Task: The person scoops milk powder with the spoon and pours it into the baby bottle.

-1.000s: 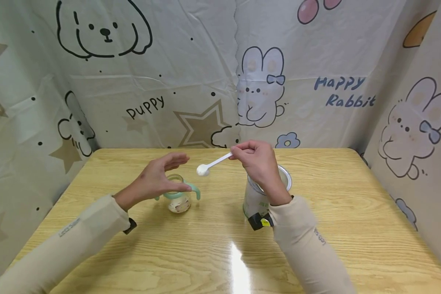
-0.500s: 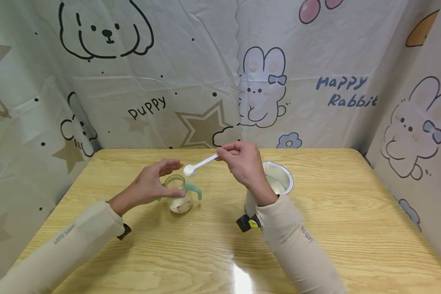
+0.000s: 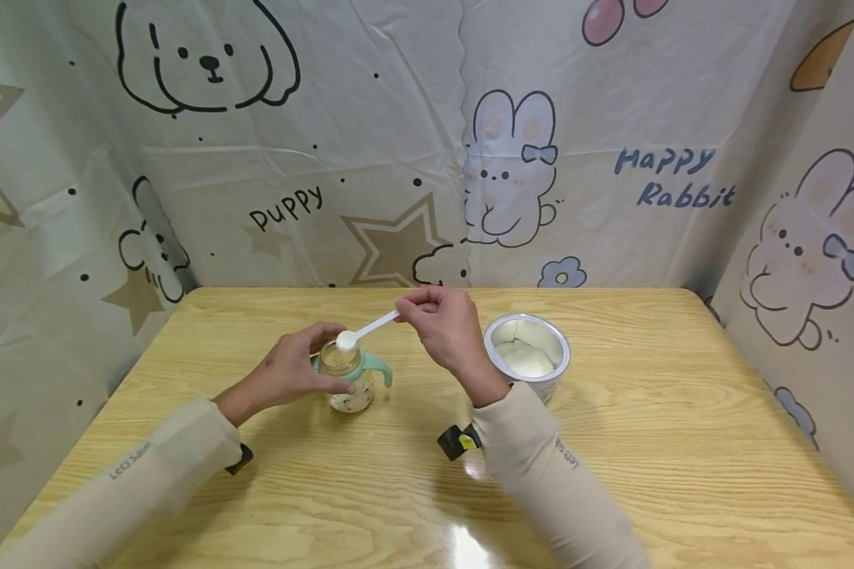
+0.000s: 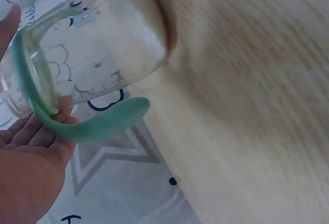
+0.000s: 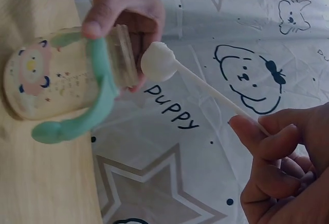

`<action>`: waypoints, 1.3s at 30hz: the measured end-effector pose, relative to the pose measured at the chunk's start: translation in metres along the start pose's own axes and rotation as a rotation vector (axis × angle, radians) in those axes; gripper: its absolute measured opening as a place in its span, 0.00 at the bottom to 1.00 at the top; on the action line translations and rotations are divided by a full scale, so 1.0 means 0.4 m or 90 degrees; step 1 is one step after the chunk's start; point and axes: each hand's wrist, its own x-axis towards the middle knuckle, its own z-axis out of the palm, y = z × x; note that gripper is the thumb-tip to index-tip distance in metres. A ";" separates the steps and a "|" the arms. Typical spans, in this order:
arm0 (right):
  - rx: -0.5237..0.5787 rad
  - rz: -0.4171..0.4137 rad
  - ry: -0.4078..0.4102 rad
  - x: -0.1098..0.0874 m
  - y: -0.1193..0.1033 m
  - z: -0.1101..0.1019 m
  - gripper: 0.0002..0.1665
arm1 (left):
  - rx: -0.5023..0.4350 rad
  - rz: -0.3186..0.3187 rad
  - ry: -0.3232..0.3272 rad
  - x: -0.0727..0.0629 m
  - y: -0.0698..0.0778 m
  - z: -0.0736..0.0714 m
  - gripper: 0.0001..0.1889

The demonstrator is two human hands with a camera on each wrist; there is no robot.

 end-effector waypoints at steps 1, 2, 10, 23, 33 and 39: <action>0.000 -0.006 -0.002 0.000 0.003 0.006 0.10 | 0.001 0.001 0.002 -0.001 -0.002 0.001 0.42; 0.000 -0.009 -0.002 0.000 0.006 0.011 0.09 | 0.002 0.002 0.004 -0.001 -0.004 0.002 0.42; -0.035 -0.043 -0.032 -0.004 0.033 0.040 0.09 | -0.005 0.000 0.007 -0.002 -0.012 0.004 0.42; -0.081 -0.062 -0.079 -0.014 0.034 0.041 0.07 | -0.007 -0.009 0.003 0.002 -0.016 0.004 0.43; -0.097 -0.058 -0.075 -0.015 0.031 0.032 0.07 | 0.004 -0.001 0.003 0.005 -0.012 0.001 0.44; -0.117 -0.042 -0.074 -0.015 0.027 0.027 0.08 | 0.013 0.001 -0.004 0.006 -0.012 -0.002 0.45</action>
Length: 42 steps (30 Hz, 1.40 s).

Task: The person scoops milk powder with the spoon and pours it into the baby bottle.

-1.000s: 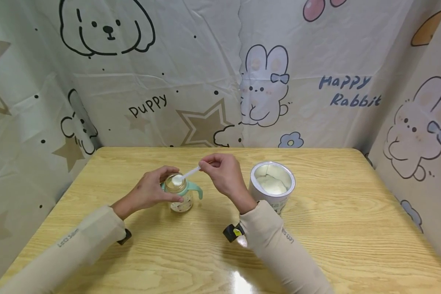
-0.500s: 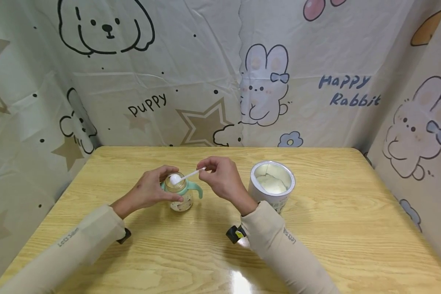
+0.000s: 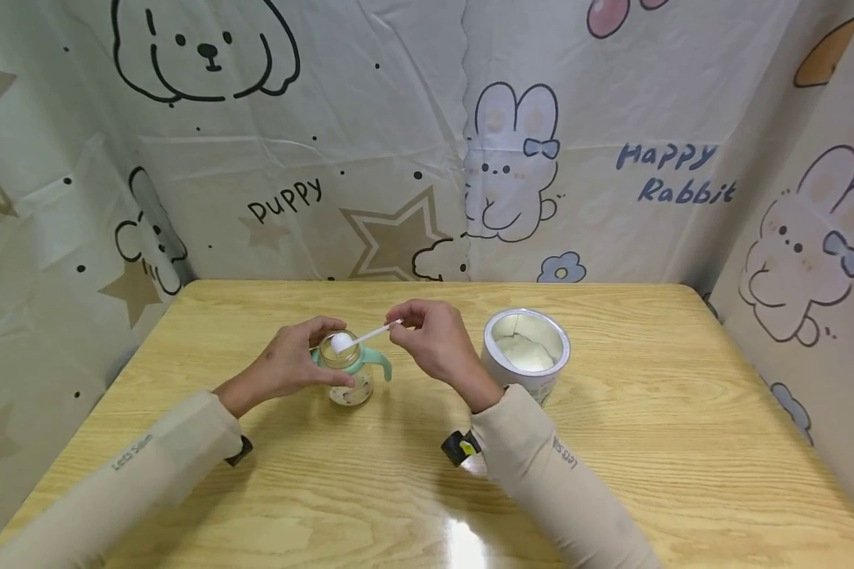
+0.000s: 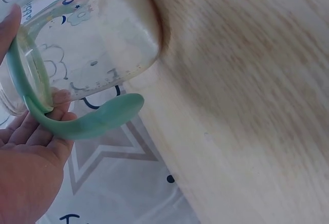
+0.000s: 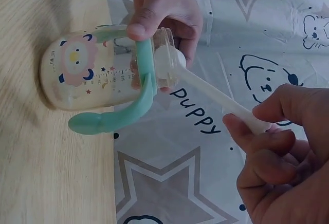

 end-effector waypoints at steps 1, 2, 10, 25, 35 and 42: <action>0.000 -0.002 0.003 0.000 0.000 -0.003 0.08 | 0.001 0.003 -0.002 0.001 0.000 0.000 0.44; -0.001 -0.008 0.006 -0.001 0.000 -0.007 0.08 | 0.003 0.008 -0.003 0.003 0.001 -0.001 0.44; 0.013 0.010 0.029 -0.005 -0.007 -0.047 0.12 | 0.007 0.039 -0.014 0.015 0.019 -0.005 0.43; 0.101 0.083 0.039 -0.015 -0.009 -0.132 0.17 | -0.018 0.038 -0.026 0.032 0.061 -0.019 0.47; 0.077 0.074 0.068 -0.030 -0.003 -0.179 0.18 | -0.007 0.051 -0.016 0.052 0.087 -0.015 0.45; 0.052 0.084 0.070 -0.046 -0.001 -0.222 0.19 | -0.018 0.058 -0.019 0.063 0.109 -0.009 0.45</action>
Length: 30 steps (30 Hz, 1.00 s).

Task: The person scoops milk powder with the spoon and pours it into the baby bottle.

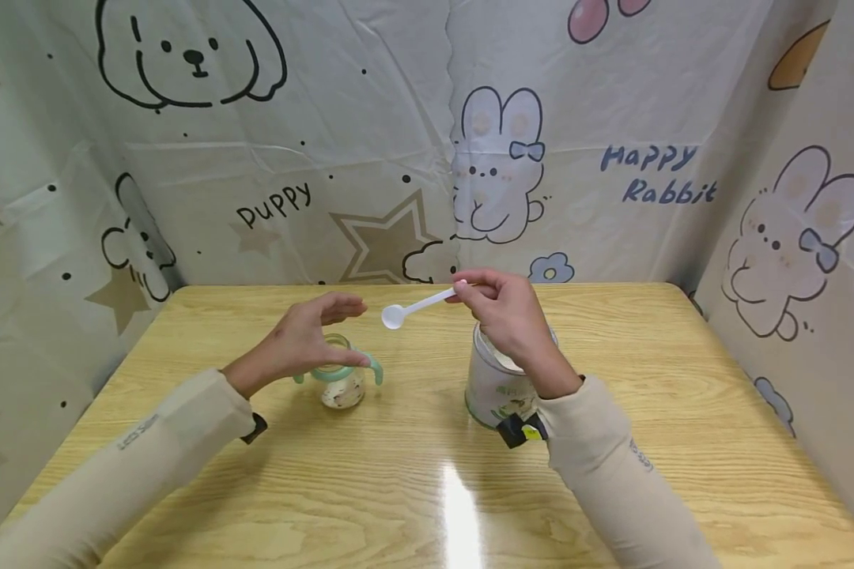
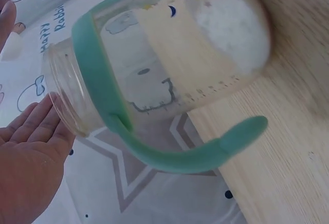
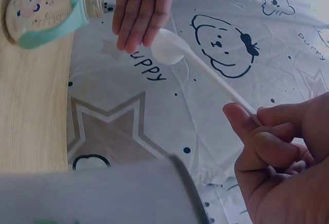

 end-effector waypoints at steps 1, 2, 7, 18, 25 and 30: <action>-0.003 0.001 0.000 -0.001 0.002 -0.006 0.19 | -0.001 0.002 0.000 0.003 0.002 0.002 0.45; -0.003 0.000 0.000 -0.003 0.003 -0.013 0.19 | -0.003 0.004 -0.001 0.005 0.005 0.004 0.45; -0.016 -0.011 0.015 -0.013 0.011 -0.044 0.20 | -0.008 0.003 -0.006 0.018 0.017 0.014 0.46; 0.005 -0.007 0.069 -0.032 0.031 -0.091 0.19 | -0.035 0.016 -0.017 0.033 0.033 0.038 0.46; 0.012 -0.009 0.102 -0.036 0.044 -0.114 0.18 | -0.036 0.022 -0.023 0.045 0.046 0.058 0.47; 0.019 -0.009 0.121 -0.042 0.053 -0.129 0.18 | -0.044 0.024 -0.028 0.054 0.057 0.072 0.46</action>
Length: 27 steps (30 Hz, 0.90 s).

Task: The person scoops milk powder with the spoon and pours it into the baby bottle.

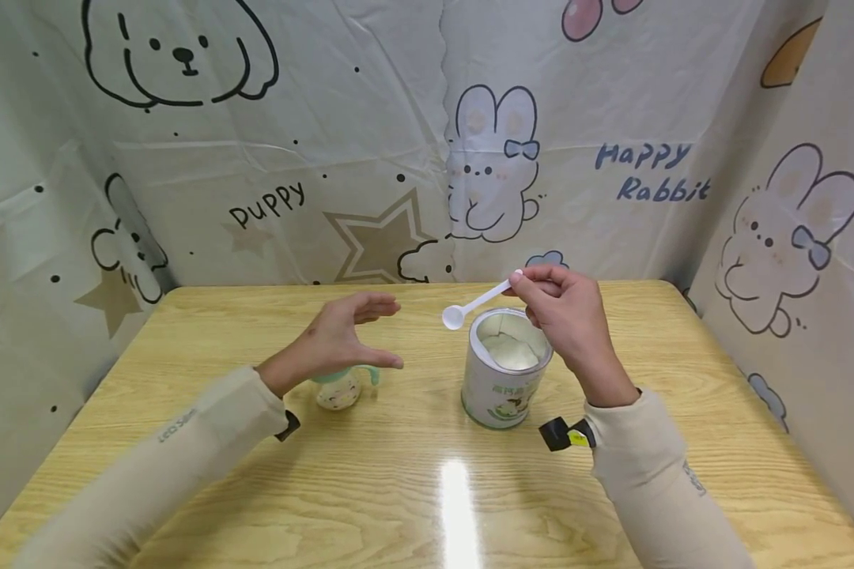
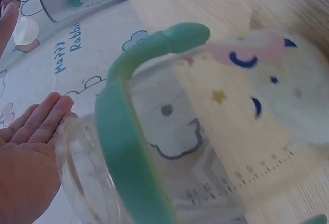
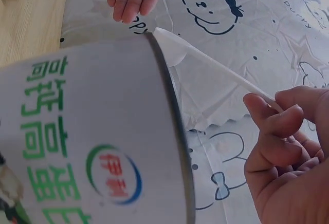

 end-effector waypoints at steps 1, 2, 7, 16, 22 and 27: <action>0.000 0.001 0.003 -0.001 0.002 -0.003 0.17 | -0.004 -0.002 0.000 0.001 0.003 0.002 0.46; -0.001 0.002 0.008 -0.001 0.004 -0.006 0.16 | -0.007 -0.004 0.000 0.003 0.005 0.005 0.46; -0.002 0.006 0.018 -0.003 0.013 -0.023 0.15 | -0.017 -0.013 -0.003 0.011 0.017 0.016 0.46; -0.010 0.005 0.024 -0.005 0.025 -0.047 0.15 | -0.016 0.013 -0.002 0.029 0.029 0.040 0.46; -0.019 0.008 0.025 -0.007 0.031 -0.063 0.15 | -0.020 0.019 -0.002 0.042 0.041 0.056 0.47; -0.052 0.006 0.024 -0.009 0.039 -0.077 0.17 | -0.015 0.028 -0.010 0.052 0.048 0.071 0.47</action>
